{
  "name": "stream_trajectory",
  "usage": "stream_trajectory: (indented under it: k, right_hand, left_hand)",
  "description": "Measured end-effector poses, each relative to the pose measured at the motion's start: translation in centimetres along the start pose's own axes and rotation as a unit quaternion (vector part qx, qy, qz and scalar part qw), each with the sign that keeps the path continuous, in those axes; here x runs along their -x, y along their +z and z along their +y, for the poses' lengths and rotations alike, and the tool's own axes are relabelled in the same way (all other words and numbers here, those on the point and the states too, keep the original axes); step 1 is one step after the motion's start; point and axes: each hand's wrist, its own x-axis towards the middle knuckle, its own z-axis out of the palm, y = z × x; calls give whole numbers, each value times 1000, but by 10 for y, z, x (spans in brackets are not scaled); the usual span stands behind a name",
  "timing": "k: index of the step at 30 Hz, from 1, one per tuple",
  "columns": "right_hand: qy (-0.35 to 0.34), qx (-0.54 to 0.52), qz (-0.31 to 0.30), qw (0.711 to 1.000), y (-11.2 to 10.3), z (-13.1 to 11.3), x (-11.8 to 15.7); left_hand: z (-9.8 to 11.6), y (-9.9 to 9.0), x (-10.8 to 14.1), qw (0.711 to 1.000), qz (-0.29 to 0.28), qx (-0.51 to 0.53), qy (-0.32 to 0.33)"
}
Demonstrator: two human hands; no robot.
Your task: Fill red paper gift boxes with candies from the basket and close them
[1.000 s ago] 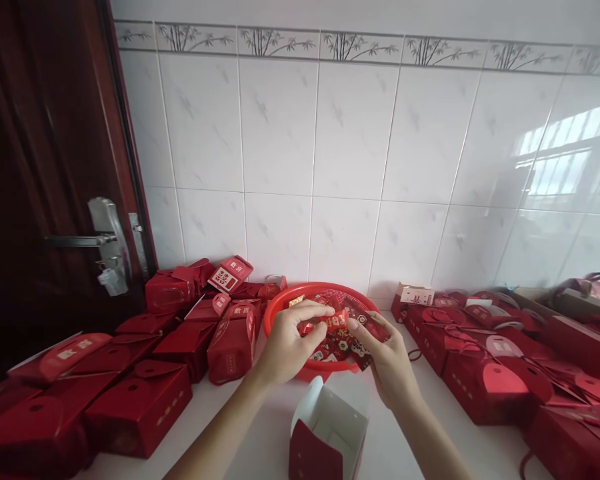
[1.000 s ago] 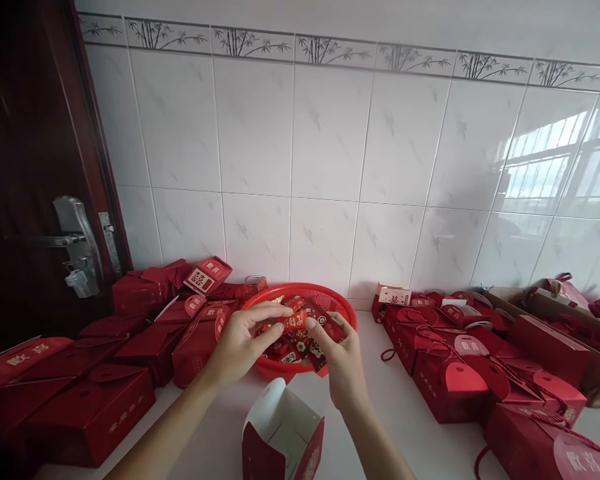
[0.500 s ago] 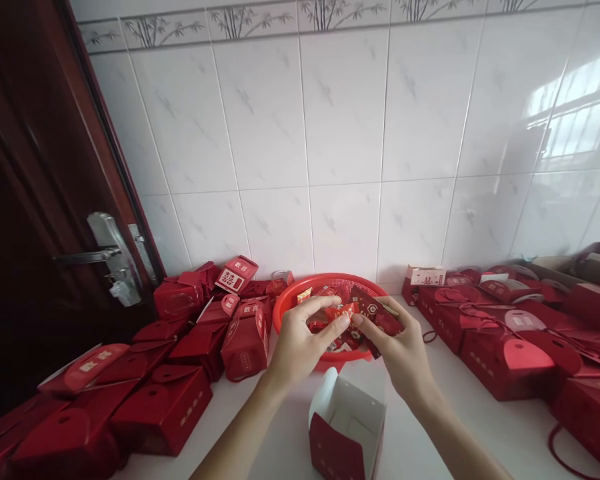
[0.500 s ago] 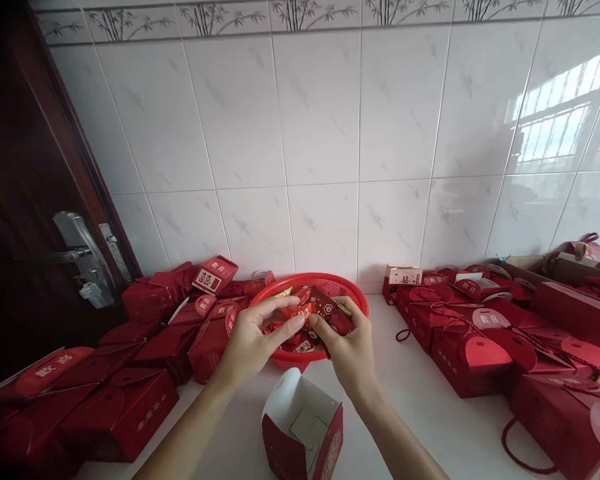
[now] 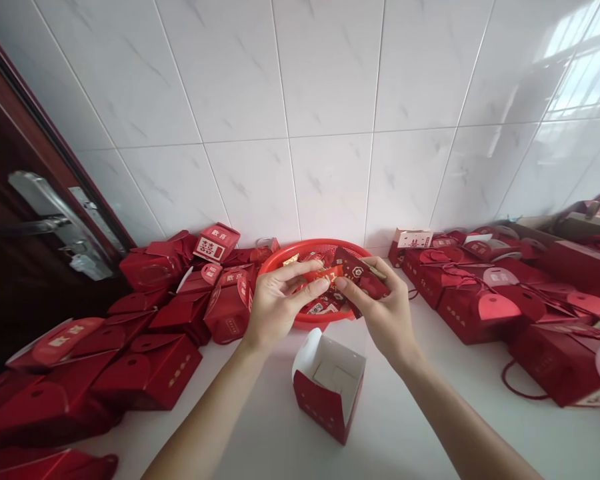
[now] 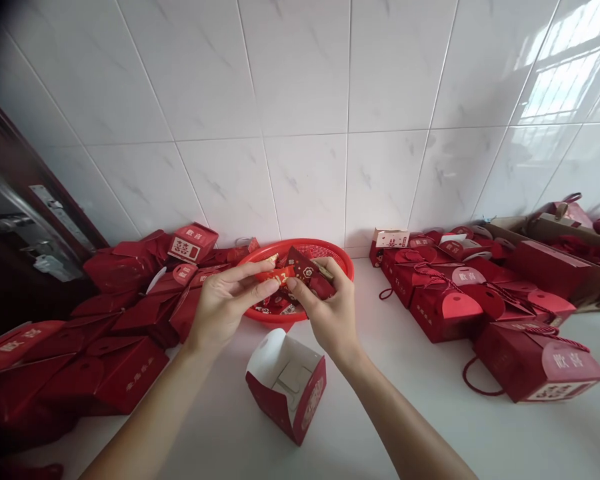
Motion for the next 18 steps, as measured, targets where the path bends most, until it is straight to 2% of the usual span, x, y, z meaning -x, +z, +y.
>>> stream_trajectory:
  k: [5, 8, 12, 18]
  right_hand:
    - [-38, 31, 11, 999, 0, 1, 0]
    - [-63, 56, 23, 996, 0, 3, 0]
    - [-91, 77, 27, 993, 1, 4, 1]
    - [-93, 66, 26, 993, 1, 3, 4]
  left_hand:
    - [2, -1, -1, 999, -22, 20, -28]
    - [3, -1, -2, 999, -40, 6, -23]
    - [2, -2, -2, 999, -31, -3, -8]
    - [0, -1, -2, 999, -37, 30, 7]
